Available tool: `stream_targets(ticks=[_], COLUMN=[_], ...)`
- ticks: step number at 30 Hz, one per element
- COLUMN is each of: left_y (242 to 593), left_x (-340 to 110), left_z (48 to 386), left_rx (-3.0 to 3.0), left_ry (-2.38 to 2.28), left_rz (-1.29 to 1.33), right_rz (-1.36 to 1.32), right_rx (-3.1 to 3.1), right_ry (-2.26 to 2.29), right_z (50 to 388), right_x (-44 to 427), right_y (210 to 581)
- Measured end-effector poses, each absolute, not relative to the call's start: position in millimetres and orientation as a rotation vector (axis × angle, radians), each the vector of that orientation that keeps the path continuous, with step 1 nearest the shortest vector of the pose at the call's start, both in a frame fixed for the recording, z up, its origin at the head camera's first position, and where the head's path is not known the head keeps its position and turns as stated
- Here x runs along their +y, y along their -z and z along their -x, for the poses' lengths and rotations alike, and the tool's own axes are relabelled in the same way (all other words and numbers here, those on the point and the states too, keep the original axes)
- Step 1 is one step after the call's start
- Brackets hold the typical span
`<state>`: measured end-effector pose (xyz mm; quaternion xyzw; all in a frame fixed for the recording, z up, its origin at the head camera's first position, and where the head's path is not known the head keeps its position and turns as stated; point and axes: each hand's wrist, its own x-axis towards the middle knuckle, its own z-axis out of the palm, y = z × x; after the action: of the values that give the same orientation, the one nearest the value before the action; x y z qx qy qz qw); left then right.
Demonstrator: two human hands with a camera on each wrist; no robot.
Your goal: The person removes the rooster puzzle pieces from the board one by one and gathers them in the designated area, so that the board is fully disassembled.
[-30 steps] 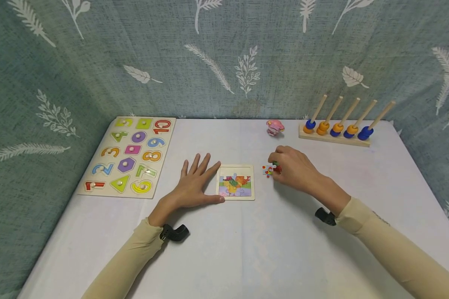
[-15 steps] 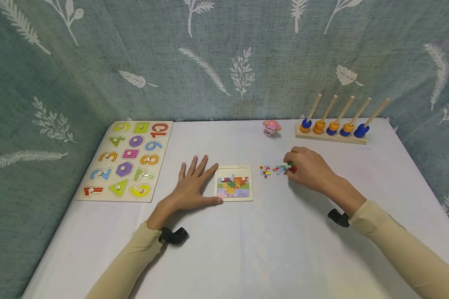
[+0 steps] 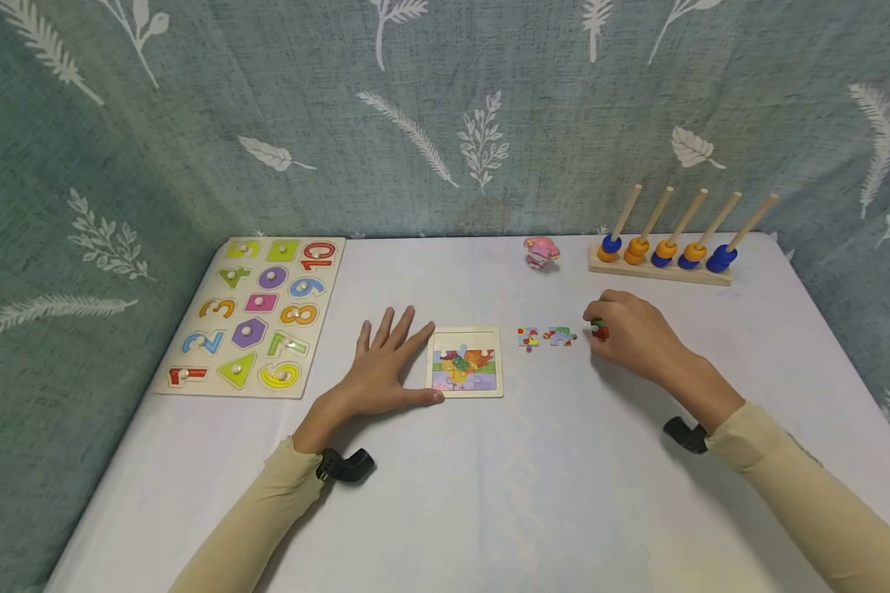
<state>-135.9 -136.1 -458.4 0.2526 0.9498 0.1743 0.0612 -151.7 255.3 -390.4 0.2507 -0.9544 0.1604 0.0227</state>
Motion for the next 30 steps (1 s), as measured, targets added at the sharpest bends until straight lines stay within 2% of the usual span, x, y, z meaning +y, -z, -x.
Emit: stream_targets(ticks=[17,30], left_y=[457,456], left_x=[-136,-135], left_z=[135,135], left_rx=[2.877,2.87], left_ry=[-0.532,-0.519], left_rz=[-0.768,-0.761], right_rz=[-0.77,-0.78], right_rx=[-3.025,-3.077], right_ry=[-0.543,-0.526], right_z=[157,160], right_x=[253,253], right_y=[407,406])
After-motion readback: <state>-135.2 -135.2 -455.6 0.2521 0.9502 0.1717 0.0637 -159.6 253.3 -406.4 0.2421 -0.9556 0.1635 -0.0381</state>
